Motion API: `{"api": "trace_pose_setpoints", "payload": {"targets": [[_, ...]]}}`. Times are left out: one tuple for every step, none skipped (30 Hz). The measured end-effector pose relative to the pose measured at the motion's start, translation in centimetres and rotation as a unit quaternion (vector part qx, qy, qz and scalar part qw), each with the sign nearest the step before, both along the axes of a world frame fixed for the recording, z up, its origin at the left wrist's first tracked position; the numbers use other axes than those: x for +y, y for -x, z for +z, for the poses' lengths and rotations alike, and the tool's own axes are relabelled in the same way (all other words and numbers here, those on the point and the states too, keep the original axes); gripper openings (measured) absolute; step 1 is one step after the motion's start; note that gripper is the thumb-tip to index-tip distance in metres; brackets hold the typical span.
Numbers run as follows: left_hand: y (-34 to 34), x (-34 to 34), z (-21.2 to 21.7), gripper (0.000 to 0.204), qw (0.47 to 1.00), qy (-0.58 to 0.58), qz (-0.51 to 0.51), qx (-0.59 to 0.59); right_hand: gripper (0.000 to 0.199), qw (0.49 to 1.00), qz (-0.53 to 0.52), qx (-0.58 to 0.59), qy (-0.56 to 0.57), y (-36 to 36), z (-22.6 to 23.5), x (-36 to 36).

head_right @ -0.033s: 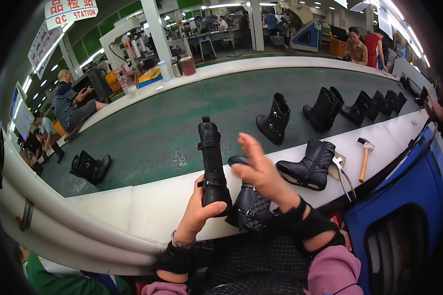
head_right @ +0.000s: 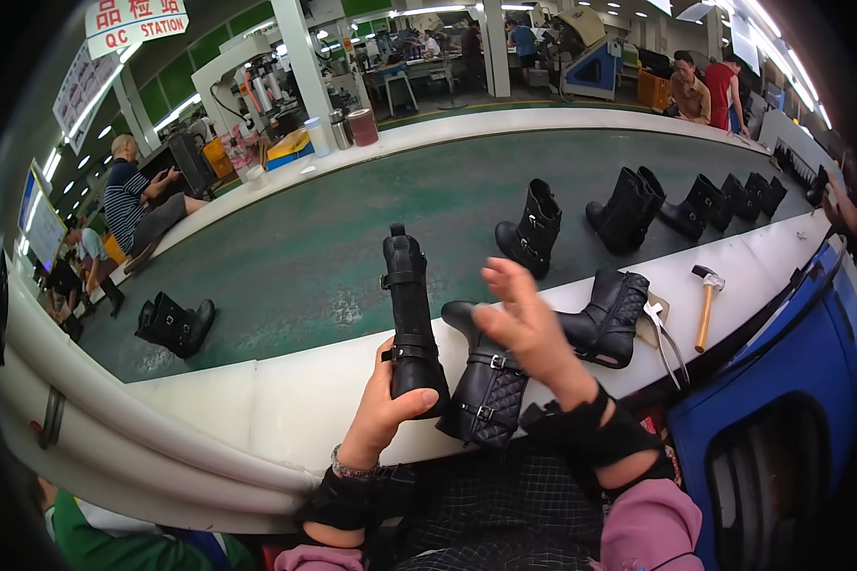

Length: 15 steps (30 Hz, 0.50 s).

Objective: Performing quality control inspections and adjustments on black boots at a factory conveyor belt.

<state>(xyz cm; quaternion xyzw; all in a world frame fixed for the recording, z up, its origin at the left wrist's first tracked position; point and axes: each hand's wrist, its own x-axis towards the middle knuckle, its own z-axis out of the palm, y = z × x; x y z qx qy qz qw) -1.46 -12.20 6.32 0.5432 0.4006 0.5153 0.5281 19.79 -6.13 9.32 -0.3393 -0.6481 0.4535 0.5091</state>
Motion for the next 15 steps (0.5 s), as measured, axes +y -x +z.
{"api": "trace_pose_setpoints", "payload": {"targets": [[0.0, 0.1, 0.1, 0.091, 1.0, -0.001, -0.004, 0.002, 0.052, 0.997, -0.067, 0.027, 0.032, -1.7, 0.0, -0.3], [0.1, 0.0, 0.3, 0.091, 1.0, 0.012, -0.003, -0.009, 0.042, 0.992, -0.124, 0.006, 0.03, -3.1, -0.6, -0.3], [0.0, 0.3, 0.4, 0.091, 0.999, 0.024, -0.008, -0.021, 0.038, 0.991, -0.119, 0.015, 0.065, -4.2, -0.7, -0.7], [-0.1, 0.5, 0.6, 0.091, 0.999, 0.024, -0.015, -0.019, 0.039, 0.992, -0.097, 0.008, 0.08, -4.1, -0.9, -1.5], [-0.4, 0.6, 0.7, 0.093, 0.999, 0.028, -0.016, -0.005, 0.04, 0.992, -0.075, 0.001, 0.098, -3.5, -0.5, -2.6], [-0.6, 0.7, 0.8, 0.095, 0.999, 0.032, -0.017, 0.008, 0.048, 0.991, -0.065, -0.012, 0.12, -2.4, -0.1, -3.3], [-0.7, 0.8, 0.9, 0.095, 0.999, 0.035, -0.024, 0.012, 0.063, 0.994, -0.057, -0.035, 0.089, -1.2, -0.2, -3.3], [-0.8, 0.9, 0.9, 0.097, 0.998, 0.027, -0.014, 0.048, 0.081, 0.99, -0.065, -0.084, 0.095, -0.1, 0.4, -3.3], [-1.3, 0.9, 0.9, 0.1, 0.996, 0.018, -0.009, 0.085, 0.085, 0.981, -0.076, -0.146, 0.098, 0.8, 1.0, -3.1], [-2.2, 0.3, 1.8, 0.103, 0.996, 0.041, -0.019, 0.08, 0.09, 0.981, -0.083, -0.17, 0.045, 1.5, 0.9, -2.6], [-2.4, 0.5, -0.1, 0.1, 0.997, -0.019, 0.003, 0.081, 0.088, 0.986, -0.062, -0.152, 0.027, 1.9, 0.2, -1.8], [-2.1, -0.2, -0.9, 0.092, 0.993, -0.027, 0.049, 0.105, 0.08, 0.985, -0.044, -0.15, 0.068, 2.2, 0.4, -1.6], [-1.4, -0.9, -1.9, 0.085, 0.986, -0.037, 0.1, 0.129, 0.07, 0.984, -0.059, -0.156, 0.056, 2.7, 0.1, -1.3], [-1.0, -2.2, -2.1, 0.074, 0.983, -0.028, 0.137, 0.121, 0.063, 0.984, -0.071, -0.158, 0.053, 2.7, -0.1, -1.0], [-0.2, -3.5, -2.2, 0.062, 0.977, -0.019, 0.178, 0.114, 0.057, 0.983, -0.078, -0.158, 0.048, 2.7, -0.6, -0.7]]}}
